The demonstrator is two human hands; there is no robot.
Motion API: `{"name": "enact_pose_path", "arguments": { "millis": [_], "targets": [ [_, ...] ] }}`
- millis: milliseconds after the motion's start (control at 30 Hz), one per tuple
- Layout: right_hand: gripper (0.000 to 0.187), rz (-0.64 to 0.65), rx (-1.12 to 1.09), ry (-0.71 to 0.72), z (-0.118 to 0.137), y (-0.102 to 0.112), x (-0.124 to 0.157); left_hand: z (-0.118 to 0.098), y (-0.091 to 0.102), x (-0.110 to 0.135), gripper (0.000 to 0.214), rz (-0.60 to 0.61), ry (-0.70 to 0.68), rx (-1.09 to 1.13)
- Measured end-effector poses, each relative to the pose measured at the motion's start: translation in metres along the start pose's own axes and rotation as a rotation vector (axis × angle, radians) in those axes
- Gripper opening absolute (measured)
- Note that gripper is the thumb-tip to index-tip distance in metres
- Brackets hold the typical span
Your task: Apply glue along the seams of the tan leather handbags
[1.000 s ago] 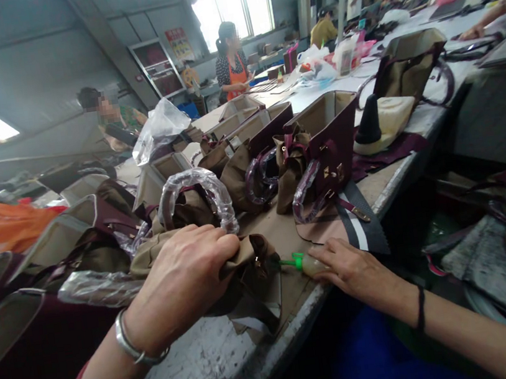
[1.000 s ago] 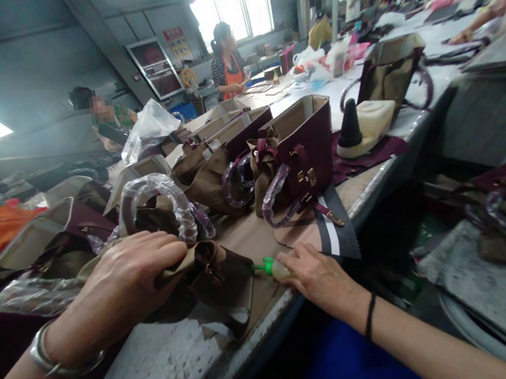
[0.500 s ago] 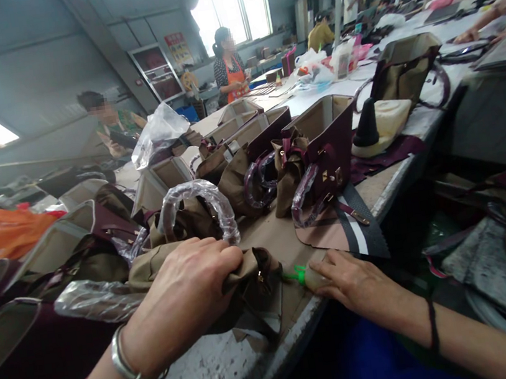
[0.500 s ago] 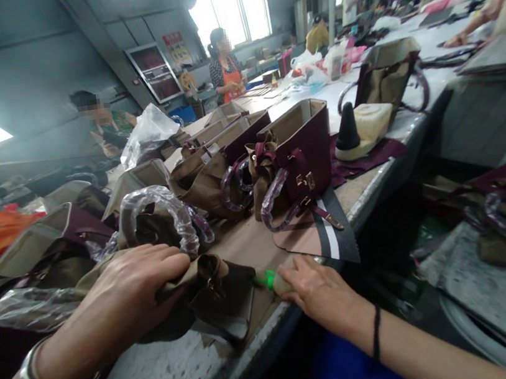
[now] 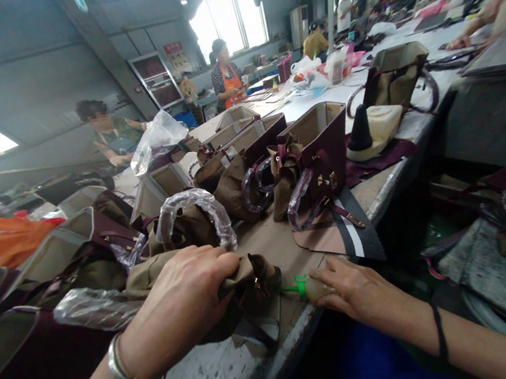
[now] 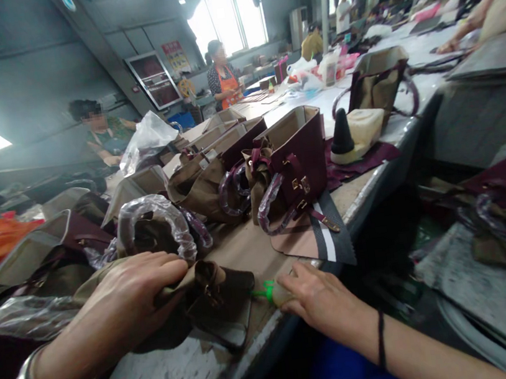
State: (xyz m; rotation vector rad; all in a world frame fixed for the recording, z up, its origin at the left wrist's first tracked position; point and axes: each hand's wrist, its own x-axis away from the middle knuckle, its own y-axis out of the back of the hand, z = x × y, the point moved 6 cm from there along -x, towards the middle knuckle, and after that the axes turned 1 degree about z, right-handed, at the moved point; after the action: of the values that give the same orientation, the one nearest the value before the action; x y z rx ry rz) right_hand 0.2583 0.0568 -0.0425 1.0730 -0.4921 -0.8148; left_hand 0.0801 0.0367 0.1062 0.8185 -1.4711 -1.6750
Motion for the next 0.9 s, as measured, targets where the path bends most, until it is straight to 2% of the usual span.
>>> {"name": "enact_pose_path", "arguments": {
  "millis": [167,367,533,900],
  "targets": [
    [0.032,-0.024,0.023,-0.013,-0.002,-0.001,0.0,-0.001,0.0,0.004,0.017,0.006,0.004,-0.006],
    [0.033,-0.019,0.035,0.049,0.002,-0.004,0.007,-0.004,0.0,0.009,0.018,-0.013,-0.001,0.002],
    [0.033,-0.078,0.101,0.0,-0.001,0.0,-0.001,-0.006,-0.002,0.005,0.019,0.01,0.005,-0.006],
    [0.028,-0.035,0.137,-0.036,0.007,0.009,-0.003,-0.005,0.0,0.002,0.018,0.042,0.017,0.002]
  ]
}}
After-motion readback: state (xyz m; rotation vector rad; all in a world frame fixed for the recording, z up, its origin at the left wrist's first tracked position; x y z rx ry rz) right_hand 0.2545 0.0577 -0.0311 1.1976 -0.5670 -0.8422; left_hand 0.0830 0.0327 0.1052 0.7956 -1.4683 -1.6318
